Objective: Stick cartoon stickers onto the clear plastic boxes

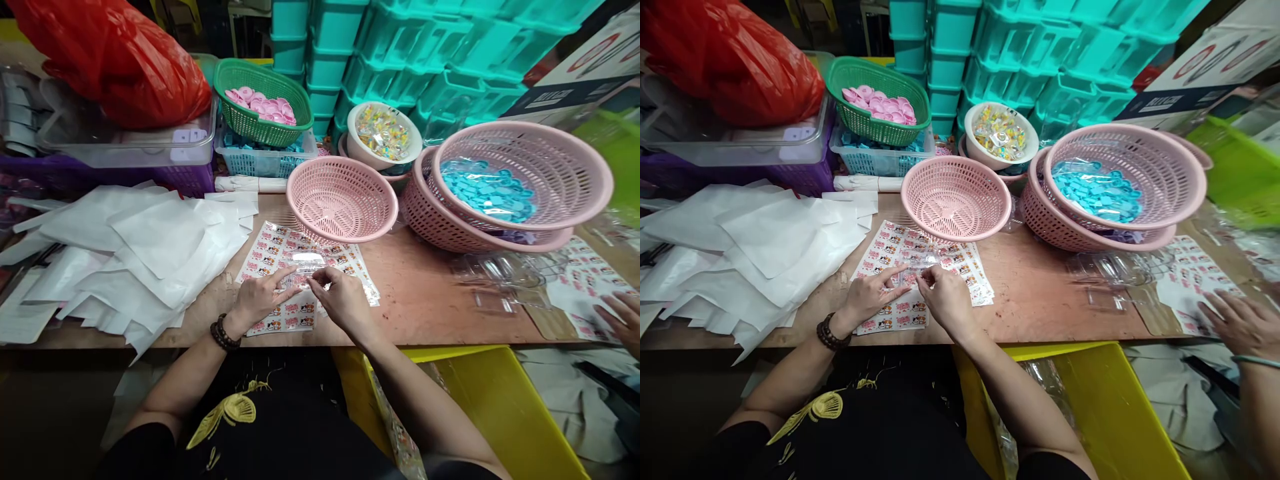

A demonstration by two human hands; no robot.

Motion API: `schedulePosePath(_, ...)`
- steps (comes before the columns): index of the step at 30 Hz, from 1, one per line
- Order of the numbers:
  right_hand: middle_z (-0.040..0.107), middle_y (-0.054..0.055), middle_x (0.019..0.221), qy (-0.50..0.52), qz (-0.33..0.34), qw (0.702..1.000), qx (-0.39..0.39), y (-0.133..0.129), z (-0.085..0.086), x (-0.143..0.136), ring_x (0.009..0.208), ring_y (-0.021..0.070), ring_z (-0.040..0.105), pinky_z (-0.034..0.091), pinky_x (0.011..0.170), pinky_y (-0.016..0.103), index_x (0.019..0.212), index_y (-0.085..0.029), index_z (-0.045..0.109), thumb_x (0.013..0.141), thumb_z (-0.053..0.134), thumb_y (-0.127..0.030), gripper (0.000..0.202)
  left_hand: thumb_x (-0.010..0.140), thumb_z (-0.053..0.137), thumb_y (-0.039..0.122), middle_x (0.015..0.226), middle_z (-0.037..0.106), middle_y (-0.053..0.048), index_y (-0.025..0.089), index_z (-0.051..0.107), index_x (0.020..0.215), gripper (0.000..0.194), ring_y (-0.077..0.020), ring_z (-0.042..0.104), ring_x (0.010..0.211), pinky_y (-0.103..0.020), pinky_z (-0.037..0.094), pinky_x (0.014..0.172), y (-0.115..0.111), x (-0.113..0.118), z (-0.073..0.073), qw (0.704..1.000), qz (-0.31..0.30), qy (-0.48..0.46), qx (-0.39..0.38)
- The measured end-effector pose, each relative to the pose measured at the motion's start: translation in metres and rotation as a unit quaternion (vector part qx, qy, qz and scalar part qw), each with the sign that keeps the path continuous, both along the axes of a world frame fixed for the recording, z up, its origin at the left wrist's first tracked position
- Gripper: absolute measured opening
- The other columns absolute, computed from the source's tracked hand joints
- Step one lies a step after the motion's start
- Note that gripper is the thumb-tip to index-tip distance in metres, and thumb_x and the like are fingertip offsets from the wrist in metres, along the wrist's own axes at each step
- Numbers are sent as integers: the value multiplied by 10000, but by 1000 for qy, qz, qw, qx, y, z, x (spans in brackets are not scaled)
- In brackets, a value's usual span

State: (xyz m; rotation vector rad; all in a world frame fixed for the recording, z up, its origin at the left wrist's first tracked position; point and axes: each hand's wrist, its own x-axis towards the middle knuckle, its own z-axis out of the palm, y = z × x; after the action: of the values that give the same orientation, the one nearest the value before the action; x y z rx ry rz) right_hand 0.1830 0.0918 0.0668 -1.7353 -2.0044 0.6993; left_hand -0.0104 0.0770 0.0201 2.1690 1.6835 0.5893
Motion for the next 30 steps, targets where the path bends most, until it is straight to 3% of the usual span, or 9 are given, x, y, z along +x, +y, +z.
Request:
schedulePosePath(5,764,115,827,-145,-10,988,51,-12,-2,-9,681,252,685,370,596,313,944,-208,658,964,557,-443,256,897,645,577,804,798,-58,278,708,1277,488,-180,694,657,-239,424,585,1,2,-1,998,-2,34,43)
schedulePosePath(9,710,140,719,-177,-88,980,29,-9,-1,4,649,274,663,328,578,313,1004,-176,620,913,572,-625,460,888,660,573,817,801,-46,286,720,1256,471,-172,691,650,-232,426,579,2,0,0,998,-1,34,52)
schedulePosePath(12,672,93,700,-90,-131,987,-40,1,-7,26,660,255,633,351,599,310,901,-205,607,857,565,-726,525,876,693,542,757,785,-16,287,720,1247,452,-159,695,650,-219,453,603,3,-3,0,999,2,10,39)
schedulePosePath(16,677,47,778,102,-78,986,-107,9,-26,33,736,204,618,425,663,297,851,-198,637,866,491,-744,565,863,736,475,793,783,18,287,714,1237,419,-145,728,715,-212,513,671,5,-6,-2,998,-18,-61,14)
schedulePosePath(20,695,85,1028,195,-99,973,-75,6,-44,10,955,229,631,490,826,334,1073,-170,657,735,701,-674,608,859,756,413,878,800,2,243,719,1214,395,-159,760,798,-249,575,757,5,-8,-9,992,-23,-122,33)
schedulePosePath(24,651,148,1249,250,-129,959,-28,-3,-45,-5,1111,258,631,511,933,384,1379,-171,493,717,782,-542,812,883,721,411,1038,807,-56,228,764,1124,305,-209,770,932,-324,610,863,-2,-17,-7,988,-43,-135,53)
schedulePosePath(26,611,178,1343,201,-83,975,49,-9,-41,-9,1191,280,606,494,990,412,1477,-169,396,775,758,-455,840,904,686,425,1045,807,-58,232,784,1081,279,-206,767,923,-321,613,860,-7,-26,1,988,-57,-142,34)
schedulePosePath(28,554,195,1439,69,-23,987,145,-14,-39,-13,1296,314,538,438,1056,453,1528,-175,361,853,685,-333,765,907,668,454,932,811,-37,233,791,1075,304,-168,751,788,-270,610,766,-12,-38,13,986,-46,-161,-14)
schedulePosePath(30,517,180,1501,-81,33,976,198,-16,-41,-18,1365,334,473,382,1083,477,1544,-201,382,920,562,-206,650,893,668,492,751,765,-6,210,780,1114,375,-115,666,592,-212,561,606,-16,-52,26,981,-6,-186,-63)
